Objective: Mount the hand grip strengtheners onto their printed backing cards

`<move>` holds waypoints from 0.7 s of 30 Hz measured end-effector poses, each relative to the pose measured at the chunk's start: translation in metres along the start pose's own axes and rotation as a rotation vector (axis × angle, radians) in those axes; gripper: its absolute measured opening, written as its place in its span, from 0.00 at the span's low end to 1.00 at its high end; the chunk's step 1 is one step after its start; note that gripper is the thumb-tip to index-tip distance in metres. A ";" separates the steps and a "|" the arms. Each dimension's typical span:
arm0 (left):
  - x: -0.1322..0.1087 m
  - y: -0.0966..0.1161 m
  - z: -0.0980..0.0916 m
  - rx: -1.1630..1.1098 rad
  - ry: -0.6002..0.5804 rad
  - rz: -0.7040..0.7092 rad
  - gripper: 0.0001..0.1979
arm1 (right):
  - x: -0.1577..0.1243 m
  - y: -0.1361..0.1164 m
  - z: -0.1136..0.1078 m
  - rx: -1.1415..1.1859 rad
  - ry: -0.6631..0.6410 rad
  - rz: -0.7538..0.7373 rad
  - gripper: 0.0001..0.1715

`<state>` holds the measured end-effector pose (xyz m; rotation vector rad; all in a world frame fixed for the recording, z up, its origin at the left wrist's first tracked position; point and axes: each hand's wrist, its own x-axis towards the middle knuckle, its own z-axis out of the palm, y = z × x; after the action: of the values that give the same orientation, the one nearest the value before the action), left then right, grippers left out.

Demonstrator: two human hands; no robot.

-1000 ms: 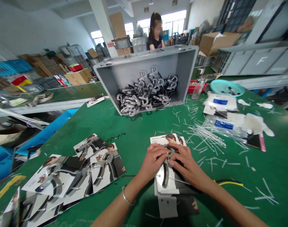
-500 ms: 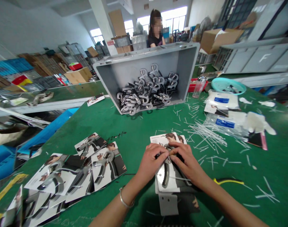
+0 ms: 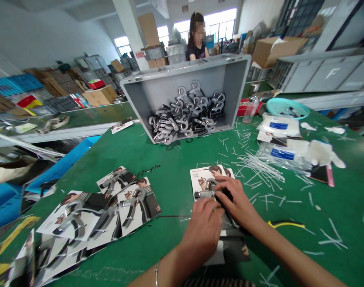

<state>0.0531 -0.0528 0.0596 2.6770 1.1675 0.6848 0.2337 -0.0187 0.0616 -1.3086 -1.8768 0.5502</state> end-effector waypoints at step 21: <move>-0.027 -0.027 -0.032 -0.359 0.020 -0.188 0.11 | -0.020 -0.048 -0.010 -0.079 -0.343 -0.029 0.05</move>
<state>0.0046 -0.0558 0.0699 2.2400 1.1552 0.8033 0.2170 -0.0564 0.0952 -1.2978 -2.2116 0.7290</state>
